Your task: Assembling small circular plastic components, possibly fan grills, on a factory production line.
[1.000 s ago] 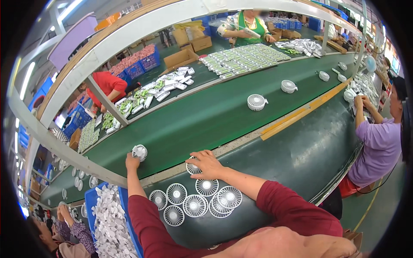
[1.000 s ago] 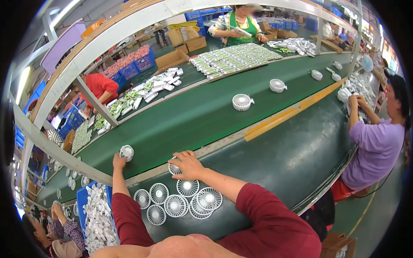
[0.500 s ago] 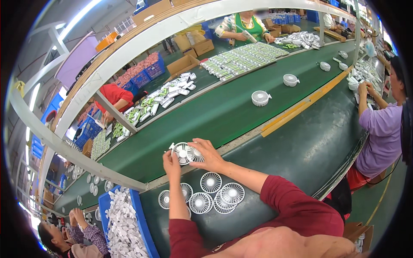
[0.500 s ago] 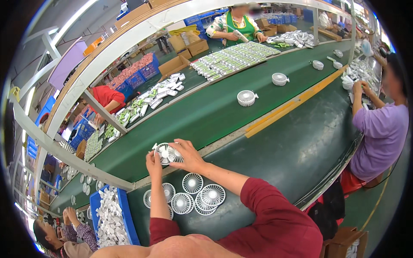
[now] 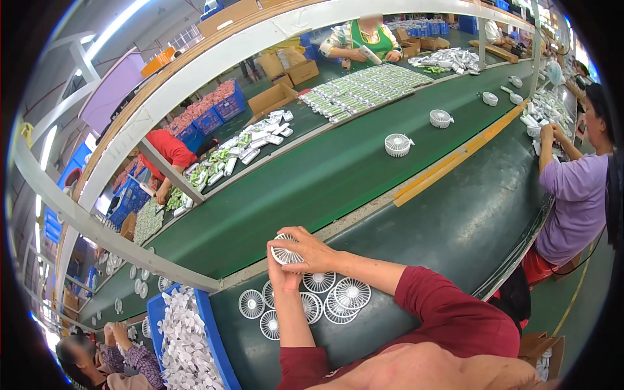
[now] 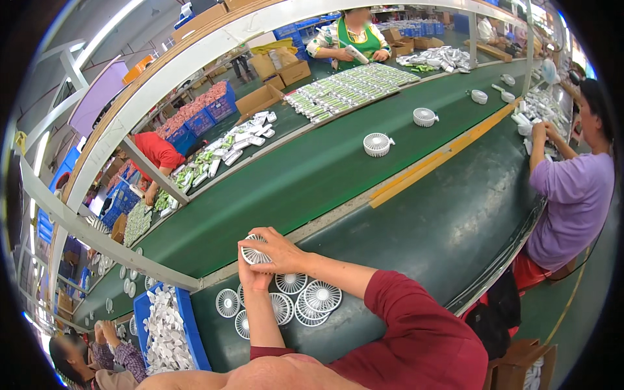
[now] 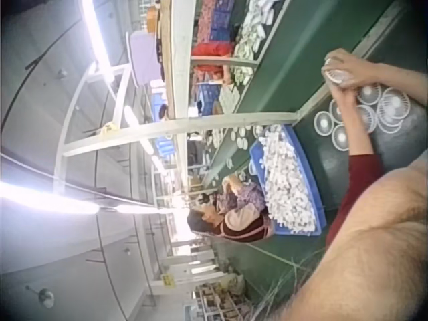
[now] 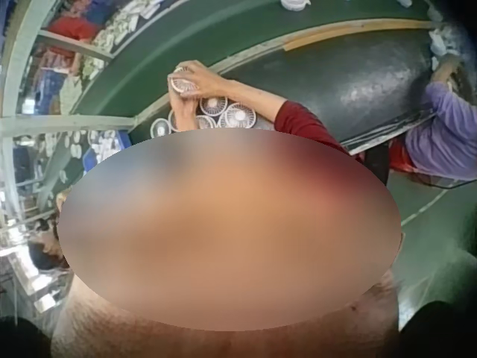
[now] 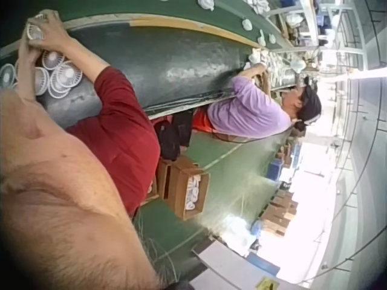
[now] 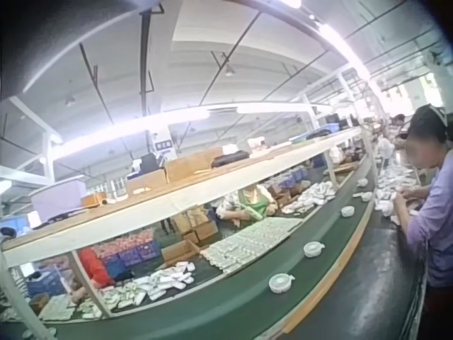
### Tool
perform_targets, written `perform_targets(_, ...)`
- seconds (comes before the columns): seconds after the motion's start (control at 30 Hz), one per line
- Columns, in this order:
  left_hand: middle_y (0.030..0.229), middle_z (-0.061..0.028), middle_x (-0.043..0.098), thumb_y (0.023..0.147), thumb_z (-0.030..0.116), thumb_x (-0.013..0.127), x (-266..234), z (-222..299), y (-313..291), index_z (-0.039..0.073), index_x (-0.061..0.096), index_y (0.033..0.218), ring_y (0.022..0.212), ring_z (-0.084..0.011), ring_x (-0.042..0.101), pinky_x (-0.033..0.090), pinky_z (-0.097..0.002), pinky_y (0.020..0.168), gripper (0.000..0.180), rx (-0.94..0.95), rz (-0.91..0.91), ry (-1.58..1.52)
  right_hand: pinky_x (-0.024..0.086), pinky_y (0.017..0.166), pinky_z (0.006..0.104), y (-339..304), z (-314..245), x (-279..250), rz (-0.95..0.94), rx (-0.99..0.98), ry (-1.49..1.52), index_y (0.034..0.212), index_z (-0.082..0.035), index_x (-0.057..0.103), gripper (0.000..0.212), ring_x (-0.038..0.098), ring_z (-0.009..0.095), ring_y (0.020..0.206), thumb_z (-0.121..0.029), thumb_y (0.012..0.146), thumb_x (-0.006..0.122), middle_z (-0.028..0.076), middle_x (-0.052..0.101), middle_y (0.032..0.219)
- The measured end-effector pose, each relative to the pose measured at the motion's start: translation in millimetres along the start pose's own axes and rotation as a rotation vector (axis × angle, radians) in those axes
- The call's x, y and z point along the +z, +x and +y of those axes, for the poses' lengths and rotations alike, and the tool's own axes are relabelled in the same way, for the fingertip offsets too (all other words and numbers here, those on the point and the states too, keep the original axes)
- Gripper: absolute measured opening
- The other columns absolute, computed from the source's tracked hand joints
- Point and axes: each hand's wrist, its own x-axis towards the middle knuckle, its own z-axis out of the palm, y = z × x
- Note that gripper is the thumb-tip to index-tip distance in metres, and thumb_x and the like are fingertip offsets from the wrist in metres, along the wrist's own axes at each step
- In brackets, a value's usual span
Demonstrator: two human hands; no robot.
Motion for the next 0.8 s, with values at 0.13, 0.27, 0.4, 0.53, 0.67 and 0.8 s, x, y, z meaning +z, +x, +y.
perform_targets(0.13, 0.123, -0.0090, 0.060, 0.101, 0.051, 0.039, 16.8, 1.0, -5.7, 0.010, 0.051, 0.127, 0.112, -0.0260, 0.059, 0.052, -0.0423, 0.093, 0.051, 0.078, 0.052, 0.057, 0.035, 0.107, 0.0495, 2.2, -3.4, -8.5, 0.004, 0.013, -0.026, 0.136, -0.019, 0.052, 0.065, 0.040, 0.039, 0.127, -0.034, 0.077, 0.074, 0.019, 0.040, 0.139)
perform_targets(0.27, 0.124, -0.0100, 0.059, 0.102, 0.050, 0.037, 27.5, 3.8, -9.7, 0.006, 0.051, 0.127, 0.113, -0.0248, 0.059, 0.051, -0.0413, 0.094, 0.053, 0.186, 0.157, 0.145, 0.033, 0.108, 0.0494, 1.4, -7.3, -6.1, 0.004, 0.011, -0.016, 0.139, -0.017, 0.048, 0.066, 0.039, 0.038, 0.128, -0.041, 0.082, 0.069, 0.018, 0.040, 0.140)
perform_targets(0.4, 0.128, -0.0114, 0.056, 0.103, 0.047, 0.036, 40.7, -2.4, -18.7, 0.003, 0.049, 0.131, 0.117, -0.0240, 0.057, 0.048, -0.0384, 0.096, 0.054, 0.332, 0.142, 0.253, 0.032, 0.108, 0.0474, 4.8, -12.5, 4.3, 0.045, -0.027, 0.055, 0.142, -0.011, 0.041, 0.066, 0.038, 0.036, 0.130, -0.045, 0.089, 0.060, 0.018, 0.039, 0.142)
perform_targets(0.53, 0.135, -0.0191, 0.050, 0.103, 0.031, 0.041, 60.3, -24.8, -23.8, -0.004, 0.046, 0.131, 0.122, -0.0306, 0.051, 0.041, -0.0395, 0.101, 0.045, 0.997, 0.148, 1.022, 0.034, 0.108, 0.0383, 2.8, -13.5, 15.3, 0.129, 0.228, 0.614, 0.142, -0.005, 0.032, 0.055, 0.042, 0.029, 0.130, -0.040, 0.100, 0.044, 0.016, 0.042, 0.140)
perform_targets(0.67, 0.134, -0.0212, 0.051, 0.098, 0.022, 0.053, 55.0, -28.2, -22.7, -0.002, 0.049, 0.128, 0.122, -0.0344, 0.050, 0.040, -0.0441, 0.102, 0.039, 1.232, 0.147, 1.311, 0.036, 0.106, 0.0336, 1.5, -19.6, 14.7, 0.100, 0.421, 0.987, 0.144, -0.005, 0.030, 0.053, 0.043, 0.019, 0.127, -0.040, 0.105, 0.034, 0.010, 0.043, 0.138)
perform_targets(0.8, 0.133, -0.0205, 0.052, 0.098, 0.020, 0.053, 47.1, -23.5, -20.5, -0.001, 0.052, 0.126, 0.120, -0.0339, 0.052, 0.041, -0.0424, 0.101, 0.036, 1.291, 0.144, 1.404, 0.036, 0.105, 0.0312, 4.4, -20.6, 19.1, 0.071, 0.548, 1.209, 0.144, -0.004, 0.030, 0.056, 0.043, 0.017, 0.127, -0.044, 0.105, 0.033, 0.008, 0.043, 0.138)
